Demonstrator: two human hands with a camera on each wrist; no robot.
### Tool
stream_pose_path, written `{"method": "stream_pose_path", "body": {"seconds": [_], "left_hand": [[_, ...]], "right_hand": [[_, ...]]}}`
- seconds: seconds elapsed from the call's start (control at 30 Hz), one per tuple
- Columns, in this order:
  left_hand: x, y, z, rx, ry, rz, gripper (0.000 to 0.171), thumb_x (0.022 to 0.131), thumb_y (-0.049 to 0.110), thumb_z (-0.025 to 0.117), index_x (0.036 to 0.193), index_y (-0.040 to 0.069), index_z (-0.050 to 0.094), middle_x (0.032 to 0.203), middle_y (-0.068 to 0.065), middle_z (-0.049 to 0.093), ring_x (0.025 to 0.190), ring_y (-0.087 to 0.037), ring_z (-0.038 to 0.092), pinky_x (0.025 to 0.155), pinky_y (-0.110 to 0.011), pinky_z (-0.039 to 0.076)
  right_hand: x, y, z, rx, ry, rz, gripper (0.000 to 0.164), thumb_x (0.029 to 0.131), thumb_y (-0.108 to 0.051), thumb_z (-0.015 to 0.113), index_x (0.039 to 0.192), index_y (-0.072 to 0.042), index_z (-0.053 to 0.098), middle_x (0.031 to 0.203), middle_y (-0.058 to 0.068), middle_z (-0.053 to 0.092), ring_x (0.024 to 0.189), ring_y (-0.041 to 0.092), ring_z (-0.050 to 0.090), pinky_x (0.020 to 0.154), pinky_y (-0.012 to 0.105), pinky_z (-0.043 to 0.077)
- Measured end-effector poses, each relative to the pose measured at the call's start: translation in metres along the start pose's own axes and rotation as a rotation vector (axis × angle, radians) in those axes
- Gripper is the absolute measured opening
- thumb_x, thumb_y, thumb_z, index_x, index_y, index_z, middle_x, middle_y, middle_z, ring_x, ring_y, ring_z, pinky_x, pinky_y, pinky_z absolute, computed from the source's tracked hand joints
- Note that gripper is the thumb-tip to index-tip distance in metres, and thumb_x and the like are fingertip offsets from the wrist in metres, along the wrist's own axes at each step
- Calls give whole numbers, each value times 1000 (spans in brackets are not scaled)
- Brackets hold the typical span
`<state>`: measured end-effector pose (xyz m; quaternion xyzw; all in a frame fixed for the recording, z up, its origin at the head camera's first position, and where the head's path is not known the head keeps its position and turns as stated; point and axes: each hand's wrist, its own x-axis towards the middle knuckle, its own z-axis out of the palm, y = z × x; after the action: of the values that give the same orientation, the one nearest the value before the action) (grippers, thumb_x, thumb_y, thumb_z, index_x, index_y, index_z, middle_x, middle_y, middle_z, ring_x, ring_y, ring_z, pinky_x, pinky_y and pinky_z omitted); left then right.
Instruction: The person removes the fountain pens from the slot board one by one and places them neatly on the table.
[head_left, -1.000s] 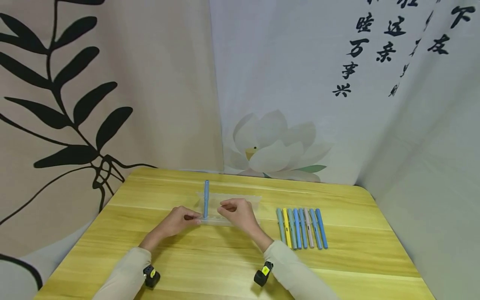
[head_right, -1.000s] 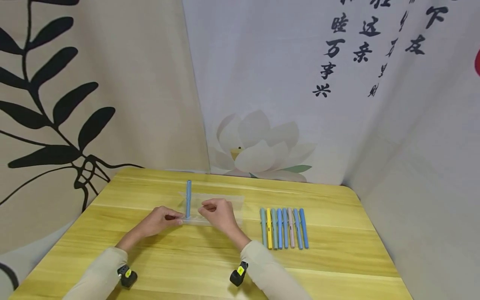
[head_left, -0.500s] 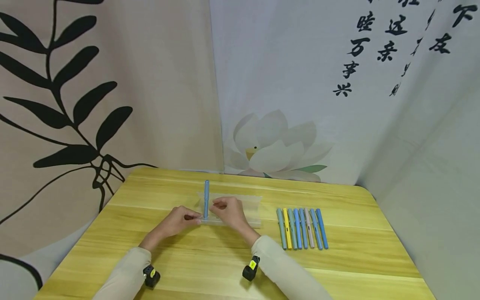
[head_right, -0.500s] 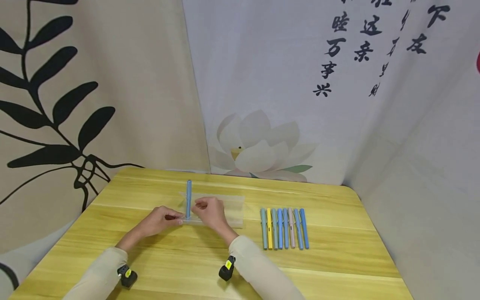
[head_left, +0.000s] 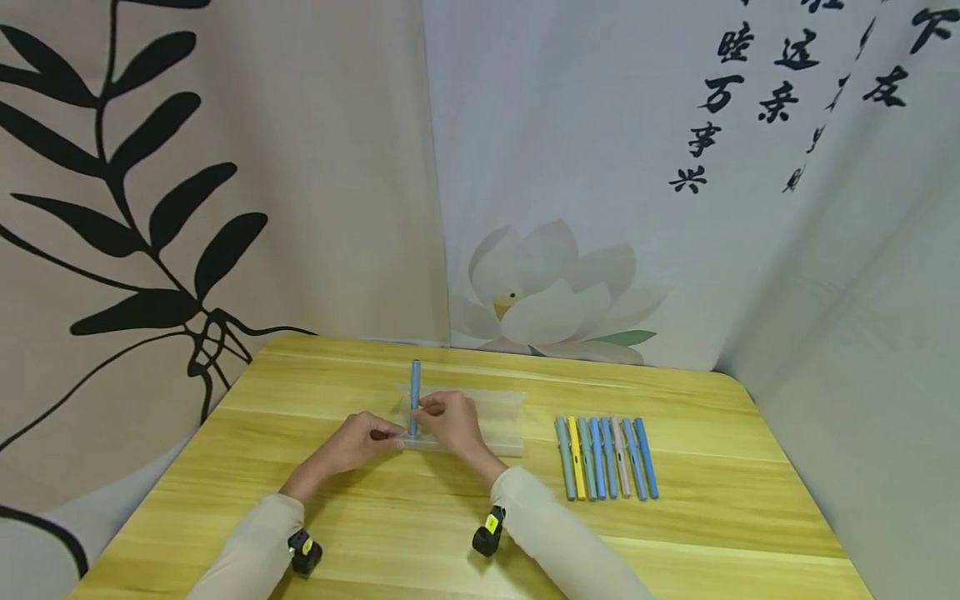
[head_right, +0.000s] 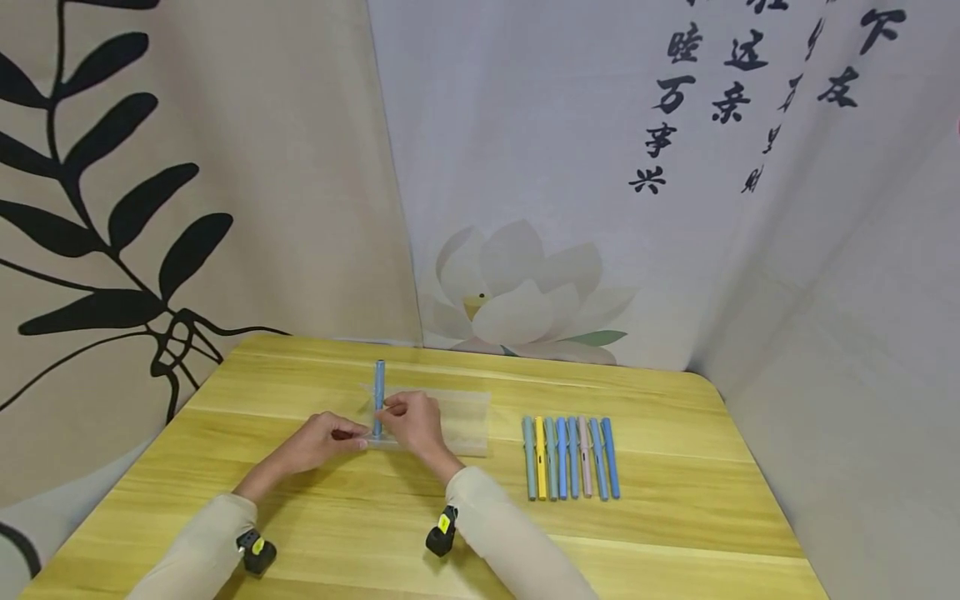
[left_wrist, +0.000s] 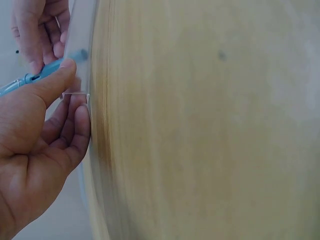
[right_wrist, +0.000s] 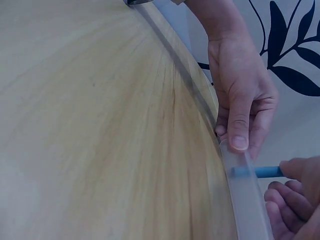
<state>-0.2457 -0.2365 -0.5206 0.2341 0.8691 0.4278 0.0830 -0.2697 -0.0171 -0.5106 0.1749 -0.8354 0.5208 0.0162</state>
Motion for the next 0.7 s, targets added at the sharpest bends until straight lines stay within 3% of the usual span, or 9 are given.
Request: {"method": "stream_pose_path", "body": {"seconds": [0.33,0.7], "left_hand": [[-1,3,-1,6,2,-7,29,100,22,68,118,0,76,111,-12,76,96,-17,72,78,-26,58],[0,2,1,11,12,-7,28,99,22,69,117,1,76,112,-11,76,97,-19,72,79,-28,58]], "right_hand": [[2,-3,4,-29,4,21,17,94,-15,76,104,-3,79,93,6,79,81,12,74,67,24,58],[3,-6,1,0,39,-14,16,94,-13,74,105,-3,79,92,5,79,80,11,74,67,22,58]]}}
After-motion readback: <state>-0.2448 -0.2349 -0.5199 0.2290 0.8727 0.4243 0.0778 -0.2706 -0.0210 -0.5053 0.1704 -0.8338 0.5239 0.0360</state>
